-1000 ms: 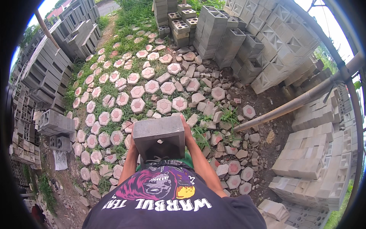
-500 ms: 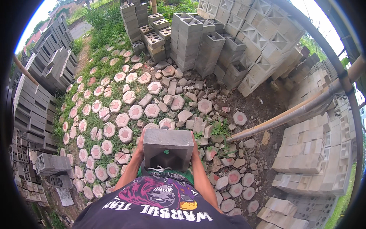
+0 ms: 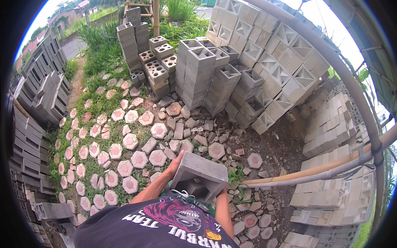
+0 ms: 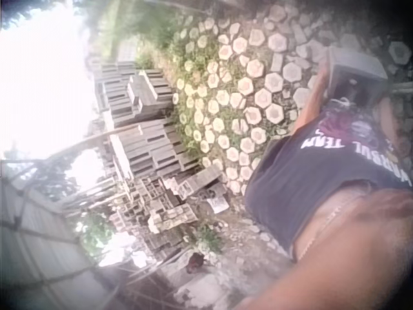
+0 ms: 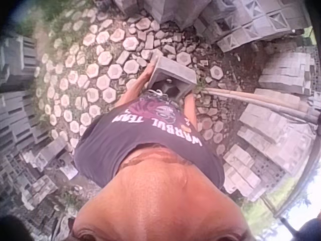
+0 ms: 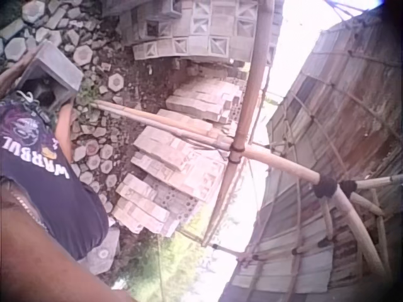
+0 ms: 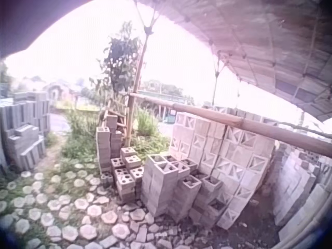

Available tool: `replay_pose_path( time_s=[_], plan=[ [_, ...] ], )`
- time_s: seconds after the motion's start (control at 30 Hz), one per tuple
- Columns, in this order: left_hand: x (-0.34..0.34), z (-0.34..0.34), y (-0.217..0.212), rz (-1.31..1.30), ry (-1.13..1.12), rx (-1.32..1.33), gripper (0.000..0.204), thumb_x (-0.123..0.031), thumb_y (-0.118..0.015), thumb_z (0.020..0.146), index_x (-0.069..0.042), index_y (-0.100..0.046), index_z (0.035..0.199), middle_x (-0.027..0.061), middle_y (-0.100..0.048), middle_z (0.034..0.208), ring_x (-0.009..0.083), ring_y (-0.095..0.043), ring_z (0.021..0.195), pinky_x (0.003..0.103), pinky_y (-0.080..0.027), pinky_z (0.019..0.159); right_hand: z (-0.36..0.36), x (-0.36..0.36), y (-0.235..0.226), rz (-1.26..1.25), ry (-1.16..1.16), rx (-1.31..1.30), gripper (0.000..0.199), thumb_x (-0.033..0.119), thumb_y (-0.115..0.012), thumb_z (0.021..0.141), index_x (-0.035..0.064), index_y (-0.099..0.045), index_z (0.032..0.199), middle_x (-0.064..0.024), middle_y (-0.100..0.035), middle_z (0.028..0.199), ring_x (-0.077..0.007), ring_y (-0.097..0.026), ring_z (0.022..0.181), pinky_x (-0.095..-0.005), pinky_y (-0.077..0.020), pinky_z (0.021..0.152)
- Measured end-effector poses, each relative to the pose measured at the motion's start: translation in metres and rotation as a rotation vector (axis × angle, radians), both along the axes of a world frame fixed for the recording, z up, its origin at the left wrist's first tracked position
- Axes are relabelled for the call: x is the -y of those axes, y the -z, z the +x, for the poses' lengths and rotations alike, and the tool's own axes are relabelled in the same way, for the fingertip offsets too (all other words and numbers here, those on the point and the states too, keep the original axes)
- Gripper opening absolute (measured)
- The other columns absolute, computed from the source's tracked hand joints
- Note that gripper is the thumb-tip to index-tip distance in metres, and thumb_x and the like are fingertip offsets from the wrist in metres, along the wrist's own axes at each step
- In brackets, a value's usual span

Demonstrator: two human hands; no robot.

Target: The person repeatedly picks up hollow concrete blocks from the ground and stacks them onto a growing pile. The person walks between a pickup area and the stack, handling one block at a time and placing it on top of the others.

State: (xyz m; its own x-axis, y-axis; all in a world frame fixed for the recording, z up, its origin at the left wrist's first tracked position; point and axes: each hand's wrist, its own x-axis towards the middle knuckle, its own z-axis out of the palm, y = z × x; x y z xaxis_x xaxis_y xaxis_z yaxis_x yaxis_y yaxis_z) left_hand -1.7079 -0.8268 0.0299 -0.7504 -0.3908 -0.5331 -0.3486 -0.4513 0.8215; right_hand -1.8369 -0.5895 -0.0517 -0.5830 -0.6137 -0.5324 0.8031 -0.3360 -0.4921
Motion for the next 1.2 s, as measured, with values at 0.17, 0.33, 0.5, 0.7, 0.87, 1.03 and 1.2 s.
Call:
replay_pose_path(
  time_s=[0.17, 0.33, 0.5, 0.7, 0.87, 1.03, 1.2],
  plan=[
    [0.035, -0.032, 0.009, 0.12, -0.042, 0.021, 0.078, -0.068, -0.042, 0.088, 0.003, -0.063, 0.114, 0.0154, -0.064, 0.107, 0.0206, -0.056, 0.093, 0.034, -0.044, 0.085, -0.028, 0.032, 0.008, 0.02, 0.048, 0.011, 0.052, 0.045, -0.043, 0.095, 0.003, -0.053, 0.125, -0.0144, -0.058, 0.121, -0.029, -0.058, 0.106, -0.0417, -0.0479, 0.092],
    [0.06, -0.054, 0.022, 0.152, -0.071, 0.069, 0.079, -0.068, -0.041, 0.088, 0.004, -0.065, 0.109, 0.0124, -0.065, 0.101, 0.0196, -0.056, 0.088, 0.034, -0.044, 0.081, -0.046, 0.051, 0.024, 0.039, 0.083, 0.026, 0.053, 0.044, -0.041, 0.096, 0.0029, -0.051, 0.128, -0.016, -0.056, 0.125, -0.0312, -0.057, 0.11, -0.0439, -0.047, 0.095],
    [0.077, -0.072, 0.021, 0.205, -0.158, 0.05, 0.078, -0.067, -0.041, 0.089, 0.003, -0.062, 0.116, 0.0114, -0.063, 0.107, 0.0193, -0.055, 0.094, 0.033, -0.043, 0.086, -0.082, 0.08, 0.007, 0.081, 0.034, 0.056, 0.048, 0.036, -0.039, 0.096, 0.0048, -0.05, 0.13, -0.0147, -0.055, 0.128, -0.0303, -0.056, 0.112, -0.0435, -0.0467, 0.097],
    [0.098, -0.133, 0.027, 0.235, -0.228, 0.096, 0.078, -0.067, -0.043, 0.088, 0.004, -0.062, 0.115, 0.0142, -0.063, 0.107, 0.0196, -0.056, 0.095, 0.033, -0.043, 0.086, -0.164, 0.109, 0.032, -0.037, -0.097, 0.055, 0.051, 0.037, -0.038, 0.096, 0.0024, -0.048, 0.131, -0.0175, -0.053, 0.13, -0.0312, -0.053, 0.116, -0.0448, -0.0436, 0.101],
    [0.11, -0.2, 0.034, 0.231, -0.277, 0.084, 0.078, -0.066, -0.043, 0.088, 0.005, -0.062, 0.115, 0.0155, -0.063, 0.108, 0.0208, -0.056, 0.095, 0.033, -0.043, 0.086, -0.24, 0.132, 0.026, -0.021, -0.139, 0.05, 0.052, 0.038, -0.039, 0.096, 0.0021, -0.048, 0.132, -0.0173, -0.053, 0.13, -0.0318, -0.053, 0.116, -0.0444, -0.0447, 0.099],
    [0.114, -0.285, -0.007, 0.157, -0.29, 0.095, 0.08, -0.067, -0.042, 0.088, 0.005, -0.06, 0.117, 0.0185, -0.061, 0.113, 0.0226, -0.056, 0.1, 0.033, -0.042, 0.089, -0.334, 0.141, 0.003, 0.028, -0.22, 0.023, 0.052, 0.039, -0.041, 0.095, 0.0025, -0.048, 0.132, -0.0166, -0.053, 0.129, -0.0312, -0.054, 0.115, -0.0438, -0.046, 0.098],
    [0.109, -0.35, 0.008, 0.103, -0.297, 0.116, 0.088, -0.072, -0.039, 0.085, 0.007, -0.061, 0.116, 0.0209, -0.061, 0.115, 0.0253, -0.055, 0.105, 0.036, -0.039, 0.093, -0.415, 0.144, -0.017, 0.097, -0.363, -0.005, 0.051, 0.038, -0.041, 0.096, 0.0026, -0.047, 0.132, -0.0164, -0.053, 0.129, -0.0308, -0.054, 0.115, -0.0434, -0.0462, 0.098]
  ],
)
